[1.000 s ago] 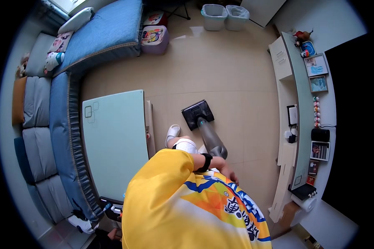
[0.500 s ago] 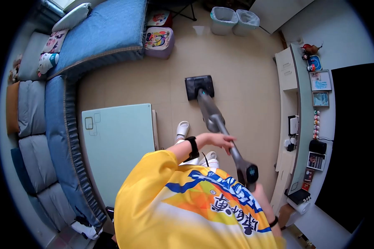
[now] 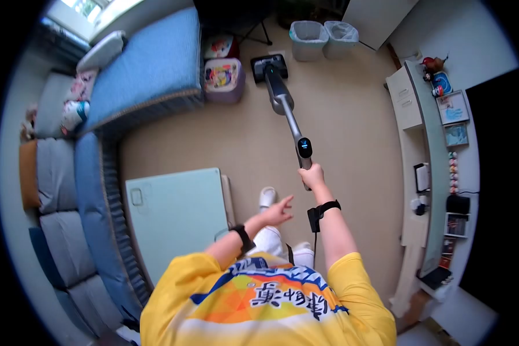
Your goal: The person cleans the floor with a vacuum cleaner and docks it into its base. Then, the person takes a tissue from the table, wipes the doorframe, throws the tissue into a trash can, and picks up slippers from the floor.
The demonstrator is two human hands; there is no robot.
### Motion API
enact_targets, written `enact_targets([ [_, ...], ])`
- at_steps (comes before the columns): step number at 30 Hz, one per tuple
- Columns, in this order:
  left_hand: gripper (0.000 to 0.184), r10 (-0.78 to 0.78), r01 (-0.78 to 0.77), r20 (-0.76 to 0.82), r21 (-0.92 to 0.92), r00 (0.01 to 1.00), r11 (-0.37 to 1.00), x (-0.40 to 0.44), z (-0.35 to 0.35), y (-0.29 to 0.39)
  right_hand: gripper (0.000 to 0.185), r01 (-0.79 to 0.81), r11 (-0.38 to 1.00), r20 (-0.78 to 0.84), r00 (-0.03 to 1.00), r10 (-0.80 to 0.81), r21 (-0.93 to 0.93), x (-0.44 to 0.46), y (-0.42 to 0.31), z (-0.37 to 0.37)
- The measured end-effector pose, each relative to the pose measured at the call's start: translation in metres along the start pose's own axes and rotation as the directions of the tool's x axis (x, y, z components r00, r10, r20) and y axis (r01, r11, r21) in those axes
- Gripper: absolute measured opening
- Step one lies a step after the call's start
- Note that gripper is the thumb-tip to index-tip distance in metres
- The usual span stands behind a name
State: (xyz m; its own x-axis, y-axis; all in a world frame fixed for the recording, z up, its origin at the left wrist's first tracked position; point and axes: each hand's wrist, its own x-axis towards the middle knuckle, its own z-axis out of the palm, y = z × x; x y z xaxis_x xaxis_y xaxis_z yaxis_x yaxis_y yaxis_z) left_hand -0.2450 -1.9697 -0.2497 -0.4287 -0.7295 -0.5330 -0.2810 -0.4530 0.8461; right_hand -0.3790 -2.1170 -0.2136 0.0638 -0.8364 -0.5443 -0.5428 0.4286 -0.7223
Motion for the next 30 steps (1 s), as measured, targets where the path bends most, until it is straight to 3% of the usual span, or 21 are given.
enact_targets([
  [4,0.076,-0.097,0.098,-0.026,0.05,0.995,0.994,-0.035,0.008,0.012,0.027,0.054,0.998,0.008,0.999,-0.053,-0.029,-0.002,-0.005,-0.01],
  [9,0.077,-0.081,0.095,-0.08,0.184,0.993,0.978,-0.022,0.062,0.019,0.025,0.012,0.994,-0.032,0.999,-0.016,-0.107,-0.086,0.09,-0.083],
  [12,0.078,0.076,-0.056,-0.013,0.56,0.997,0.827,-0.011,0.133,0.039,0.024,-0.239,0.96,-0.004,0.97,0.241,-0.148,-0.181,0.159,-0.135],
  [14,0.079,0.122,-0.148,0.088,0.727,0.989,0.671,-0.008,0.184,0.08,0.017,-0.207,0.969,-0.084,0.977,0.197,-0.135,-0.246,0.23,-0.159],
  [15,0.075,0.202,-0.268,0.18,0.743,0.963,0.613,-0.003,0.216,0.079,0.018,-0.213,0.97,-0.077,0.976,0.205,-0.117,-0.282,0.26,-0.17],
  [16,0.072,0.272,-0.381,0.272,0.749,0.923,0.542,0.005,0.251,0.075,0.019,-0.202,0.966,-0.106,0.977,0.187,-0.159,-0.322,0.28,-0.181],
  [17,0.068,0.329,-0.482,0.361,0.746,0.872,0.459,0.012,0.286,0.069,0.024,-0.305,0.936,-0.086,0.952,0.294,-0.174,-0.362,0.295,-0.191],
  [18,0.059,0.248,-0.572,0.523,0.666,0.816,0.479,0.023,0.326,0.056,0.027,-0.169,0.967,-0.12,0.982,0.147,-0.193,-0.406,0.298,-0.199],
  [19,0.05,0.16,-0.632,0.655,0.589,0.738,0.504,0.03,0.36,0.045,0.023,-0.289,0.945,-0.11,0.955,0.274,-0.156,-0.446,0.279,-0.207],
  [20,0.035,0.084,-0.687,0.734,0.582,0.674,0.435,0.015,0.387,0.046,0.026,-0.379,0.91,-0.104,0.925,0.366,-0.167,-0.482,0.294,-0.209],
  [21,0.034,-0.081,-0.754,0.835,0.528,0.544,0.39,-0.005,0.402,0.074,0.031,-0.449,0.893,-0.112,0.889,0.443,-0.027,-0.52,0.3,-0.21],
  [23,0.028,-0.086,-0.846,0.931,0.359,0.354,0.395,-0.026,0.451,0.064,0.032,-0.456,0.886,-0.035,0.887,0.46,0.084,-0.589,0.313,-0.217],
  [24,0.025,-0.103,-0.816,0.962,0.271,0.255,0.511,-0.041,0.472,0.065,0.033,-0.516,0.846,-0.027,0.855,0.517,-0.137,-0.624,0.338,-0.219],
  [25,0.024,0.012,-0.814,0.999,0.026,0.041,0.58,-0.044,0.5,0.047,0.032,-0.56,0.807,-0.043,0.825,0.563,-0.184,-0.647,0.344,-0.217],
  [27,0.024,-0.04,-0.798,0.998,0.061,0.046,0.6,-0.079,0.521,0.064,0.032,-0.625,0.772,-0.087,0.781,0.619,-0.119,-0.664,0.337,-0.21],
  [28,0.024,0.018,-0.704,1.0,-0.03,-0.024,0.709,-0.086,0.53,0.065,0.032,-0.642,0.762,-0.105,0.766,0.634,-0.087,-0.666,0.335,-0.207],
  [30,0.028,-0.035,-0.755,0.994,-0.055,-0.103,0.653,-0.097,0.541,0.076,0.032,-0.66,0.751,-0.135,0.748,0.65,-0.035,-0.663,0.328,-0.202],
])
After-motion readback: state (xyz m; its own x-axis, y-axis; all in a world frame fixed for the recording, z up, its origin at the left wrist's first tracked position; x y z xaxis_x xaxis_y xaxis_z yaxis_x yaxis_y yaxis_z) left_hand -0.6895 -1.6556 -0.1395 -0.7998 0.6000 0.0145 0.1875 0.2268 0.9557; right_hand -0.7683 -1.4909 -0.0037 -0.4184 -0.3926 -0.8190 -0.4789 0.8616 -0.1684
